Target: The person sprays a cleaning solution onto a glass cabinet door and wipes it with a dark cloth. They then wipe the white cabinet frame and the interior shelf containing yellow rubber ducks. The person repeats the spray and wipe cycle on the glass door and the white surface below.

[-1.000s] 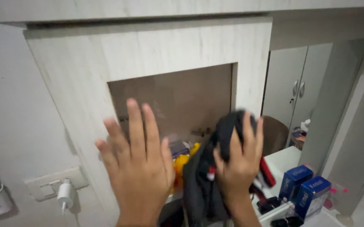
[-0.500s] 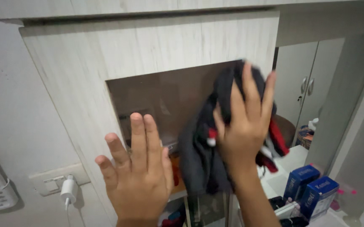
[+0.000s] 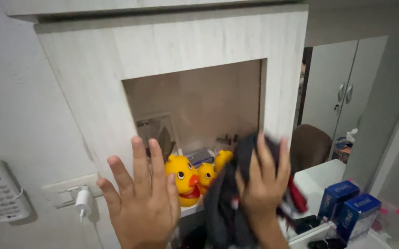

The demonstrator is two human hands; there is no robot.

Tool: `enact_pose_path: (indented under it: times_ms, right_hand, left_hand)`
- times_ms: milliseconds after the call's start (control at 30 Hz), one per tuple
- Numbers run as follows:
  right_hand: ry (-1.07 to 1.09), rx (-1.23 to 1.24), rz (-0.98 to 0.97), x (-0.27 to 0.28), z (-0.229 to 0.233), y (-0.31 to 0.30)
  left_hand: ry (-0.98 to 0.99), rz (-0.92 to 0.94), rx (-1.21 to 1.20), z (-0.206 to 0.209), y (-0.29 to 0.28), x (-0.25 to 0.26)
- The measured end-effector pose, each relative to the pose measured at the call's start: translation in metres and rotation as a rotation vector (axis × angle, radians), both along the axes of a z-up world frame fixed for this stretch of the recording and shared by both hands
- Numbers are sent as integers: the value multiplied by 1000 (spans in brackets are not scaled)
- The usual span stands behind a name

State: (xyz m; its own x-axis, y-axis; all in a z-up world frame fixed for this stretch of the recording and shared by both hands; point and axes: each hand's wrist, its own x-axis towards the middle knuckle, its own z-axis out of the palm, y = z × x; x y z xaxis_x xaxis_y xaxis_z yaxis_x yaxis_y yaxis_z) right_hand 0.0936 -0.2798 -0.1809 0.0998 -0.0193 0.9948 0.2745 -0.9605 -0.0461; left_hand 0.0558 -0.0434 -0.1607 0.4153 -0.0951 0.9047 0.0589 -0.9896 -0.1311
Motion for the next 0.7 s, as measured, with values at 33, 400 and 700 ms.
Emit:
enact_pose_path:
  times_ms: [33, 400, 700]
  right_hand:
    - [-31, -5, -15, 7, 30, 4]
    - [-77, -259, 289, 0, 81, 55]
    - [-46, -194, 310, -6, 38, 43]
  left_hand:
    - [-3, -28, -12, 4, 4, 0]
    - [-37, -236, -112, 37, 16, -8]
    - [-44, -151, -46, 35, 6, -12]
